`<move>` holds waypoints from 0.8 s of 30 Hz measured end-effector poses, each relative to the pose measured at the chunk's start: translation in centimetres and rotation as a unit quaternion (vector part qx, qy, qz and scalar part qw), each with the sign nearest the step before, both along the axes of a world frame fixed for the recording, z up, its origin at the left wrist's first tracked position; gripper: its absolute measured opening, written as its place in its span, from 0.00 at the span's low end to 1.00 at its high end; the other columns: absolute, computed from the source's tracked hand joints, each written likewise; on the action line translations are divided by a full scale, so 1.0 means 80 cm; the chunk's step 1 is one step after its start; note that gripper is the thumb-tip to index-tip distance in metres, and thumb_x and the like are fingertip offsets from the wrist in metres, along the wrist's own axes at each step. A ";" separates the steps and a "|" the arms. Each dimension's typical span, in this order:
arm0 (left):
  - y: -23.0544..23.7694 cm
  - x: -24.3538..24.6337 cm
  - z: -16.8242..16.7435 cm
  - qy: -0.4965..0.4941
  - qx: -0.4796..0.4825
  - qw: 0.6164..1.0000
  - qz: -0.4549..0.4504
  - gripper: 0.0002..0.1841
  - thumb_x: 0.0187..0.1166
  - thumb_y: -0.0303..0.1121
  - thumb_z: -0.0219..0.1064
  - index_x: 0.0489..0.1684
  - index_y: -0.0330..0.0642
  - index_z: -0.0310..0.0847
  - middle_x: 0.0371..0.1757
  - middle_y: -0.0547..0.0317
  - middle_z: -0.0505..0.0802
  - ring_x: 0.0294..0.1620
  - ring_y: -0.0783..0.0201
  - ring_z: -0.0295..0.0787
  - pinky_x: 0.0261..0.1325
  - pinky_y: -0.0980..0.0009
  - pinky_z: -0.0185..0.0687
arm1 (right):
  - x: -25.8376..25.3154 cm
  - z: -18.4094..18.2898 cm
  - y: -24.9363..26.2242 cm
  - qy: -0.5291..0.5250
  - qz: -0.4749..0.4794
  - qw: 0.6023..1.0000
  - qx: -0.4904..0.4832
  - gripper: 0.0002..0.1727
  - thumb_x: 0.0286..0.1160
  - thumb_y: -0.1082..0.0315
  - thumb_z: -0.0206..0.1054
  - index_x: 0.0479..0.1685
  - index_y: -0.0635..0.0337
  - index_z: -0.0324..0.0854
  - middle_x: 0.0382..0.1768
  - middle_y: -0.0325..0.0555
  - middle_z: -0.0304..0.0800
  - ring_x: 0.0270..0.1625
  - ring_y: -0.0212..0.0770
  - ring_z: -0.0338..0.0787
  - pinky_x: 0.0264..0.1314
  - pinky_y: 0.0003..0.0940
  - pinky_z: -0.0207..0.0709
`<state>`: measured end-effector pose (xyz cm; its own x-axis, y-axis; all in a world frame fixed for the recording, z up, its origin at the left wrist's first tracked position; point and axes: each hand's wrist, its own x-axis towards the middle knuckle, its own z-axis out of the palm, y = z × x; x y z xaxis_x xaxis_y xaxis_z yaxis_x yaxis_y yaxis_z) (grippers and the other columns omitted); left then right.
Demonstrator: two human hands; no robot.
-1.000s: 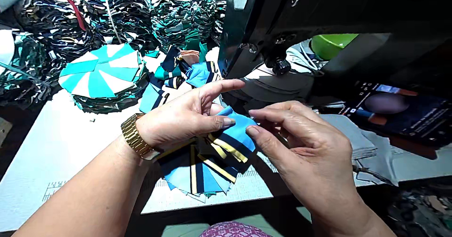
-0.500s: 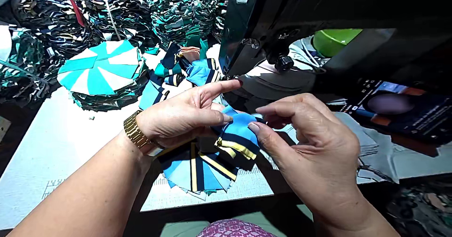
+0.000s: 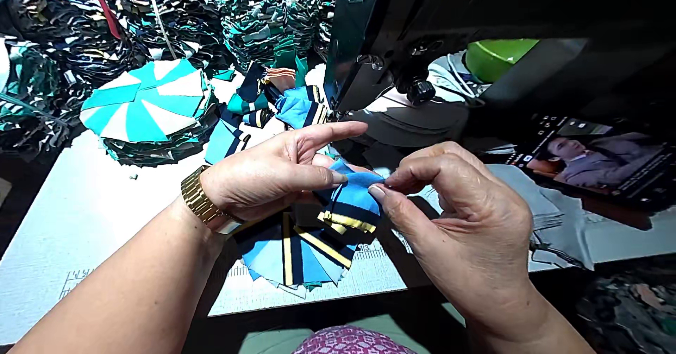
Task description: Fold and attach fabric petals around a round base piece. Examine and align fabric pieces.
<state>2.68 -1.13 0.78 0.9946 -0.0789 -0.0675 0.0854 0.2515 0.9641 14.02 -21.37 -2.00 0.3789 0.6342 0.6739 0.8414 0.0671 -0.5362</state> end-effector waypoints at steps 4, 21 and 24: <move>0.000 0.000 -0.002 -0.022 0.011 1.000 -0.019 0.40 0.81 0.14 0.57 0.95 0.42 0.46 0.57 0.47 0.93 0.56 0.65 0.93 0.58 0.73 0.88 | -0.001 -0.001 0.001 -0.002 0.001 1.000 -0.005 0.06 0.69 0.73 0.72 0.43 0.61 0.86 0.42 0.38 0.84 0.46 0.27 0.86 0.49 0.18 0.83; 0.000 0.001 -0.001 0.006 -0.005 1.000 -0.007 0.34 0.86 0.21 0.54 0.93 0.47 0.52 0.66 0.48 0.90 0.58 0.65 0.92 0.58 0.73 0.88 | 0.004 -0.016 -0.003 -0.144 0.008 0.988 0.051 0.01 0.70 0.77 0.72 0.36 0.63 0.88 0.43 0.49 0.82 0.50 0.40 0.82 0.54 0.34 0.76; -0.004 0.002 -0.004 0.032 -0.005 0.999 0.020 0.31 0.86 0.23 0.58 0.90 0.45 0.58 0.66 0.48 0.90 0.55 0.68 0.92 0.53 0.76 0.87 | 0.005 -0.016 -0.002 -0.179 0.022 0.982 0.050 0.02 0.70 0.77 0.72 0.36 0.63 0.89 0.45 0.51 0.86 0.52 0.44 0.84 0.54 0.38 0.78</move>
<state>2.80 -1.42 0.47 0.9908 -0.0395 -0.1297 0.1355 0.2660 0.9544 14.41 -21.56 -3.29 0.0804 0.5682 0.8189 0.9699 0.1449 -0.1957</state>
